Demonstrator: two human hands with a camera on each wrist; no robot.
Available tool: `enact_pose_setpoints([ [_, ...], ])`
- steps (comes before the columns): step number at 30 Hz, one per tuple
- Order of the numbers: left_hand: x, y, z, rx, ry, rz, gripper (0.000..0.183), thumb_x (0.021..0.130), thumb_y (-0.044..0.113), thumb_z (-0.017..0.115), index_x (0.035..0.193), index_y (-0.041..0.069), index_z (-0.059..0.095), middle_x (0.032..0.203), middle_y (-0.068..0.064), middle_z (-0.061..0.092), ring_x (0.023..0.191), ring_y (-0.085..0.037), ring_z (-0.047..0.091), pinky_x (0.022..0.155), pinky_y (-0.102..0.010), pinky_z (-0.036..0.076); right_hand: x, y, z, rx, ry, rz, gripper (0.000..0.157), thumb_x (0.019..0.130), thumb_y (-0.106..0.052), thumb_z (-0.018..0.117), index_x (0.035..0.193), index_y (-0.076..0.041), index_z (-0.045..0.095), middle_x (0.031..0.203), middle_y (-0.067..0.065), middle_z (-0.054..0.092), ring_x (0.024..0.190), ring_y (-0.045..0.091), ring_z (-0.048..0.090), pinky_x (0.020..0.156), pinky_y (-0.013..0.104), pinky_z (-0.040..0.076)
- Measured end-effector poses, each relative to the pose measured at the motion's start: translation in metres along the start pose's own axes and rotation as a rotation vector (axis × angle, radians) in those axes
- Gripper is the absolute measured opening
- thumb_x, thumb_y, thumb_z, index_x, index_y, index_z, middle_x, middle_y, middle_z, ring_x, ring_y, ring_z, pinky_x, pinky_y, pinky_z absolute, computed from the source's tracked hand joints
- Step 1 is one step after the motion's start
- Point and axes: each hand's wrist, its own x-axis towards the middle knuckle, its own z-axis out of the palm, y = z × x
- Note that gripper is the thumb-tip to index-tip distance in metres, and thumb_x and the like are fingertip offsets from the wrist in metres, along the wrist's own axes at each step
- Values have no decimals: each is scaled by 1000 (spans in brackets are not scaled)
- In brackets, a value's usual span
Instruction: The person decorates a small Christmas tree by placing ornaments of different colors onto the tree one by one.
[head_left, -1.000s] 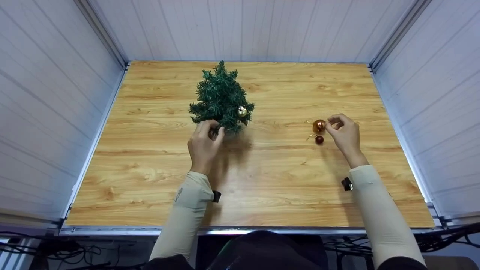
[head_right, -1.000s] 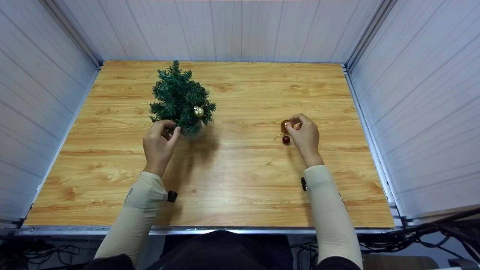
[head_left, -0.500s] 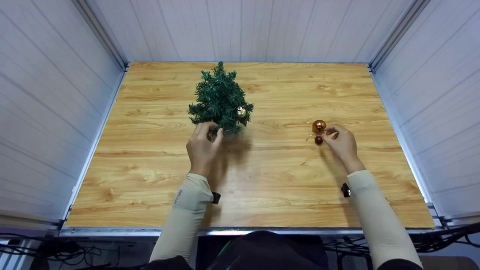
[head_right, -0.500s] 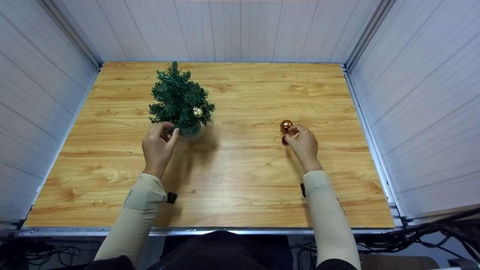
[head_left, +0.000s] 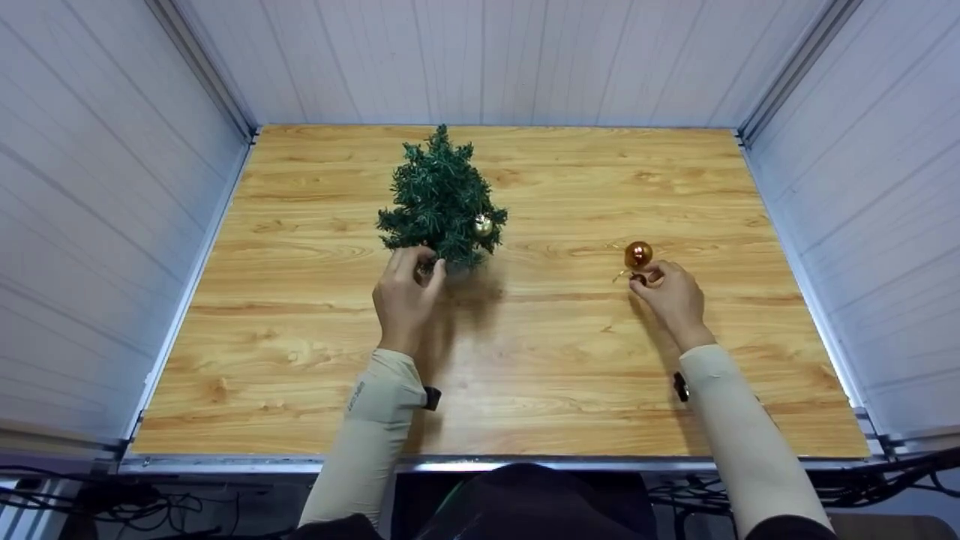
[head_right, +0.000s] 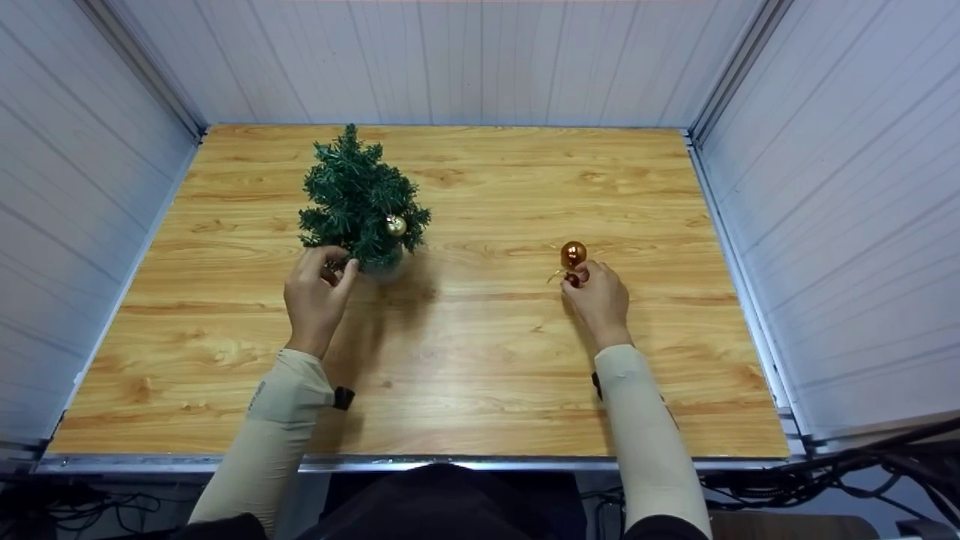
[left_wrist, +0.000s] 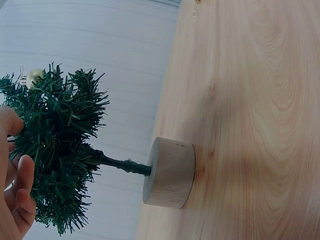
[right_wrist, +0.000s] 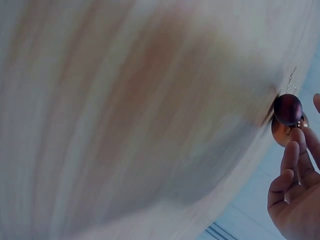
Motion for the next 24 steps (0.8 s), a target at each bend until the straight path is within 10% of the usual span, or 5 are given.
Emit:
enact_pose_setpoints([
  [24,-1,0,-1,-3,2,-8,15,89,26,69,96,12,68,88,-3,65,68,-16,61,58,-34,50,3,1,10,-119,-34,-25,38,87,-35,71,107,-4,67,102,19,69,91,38,65,77,53,49],
])
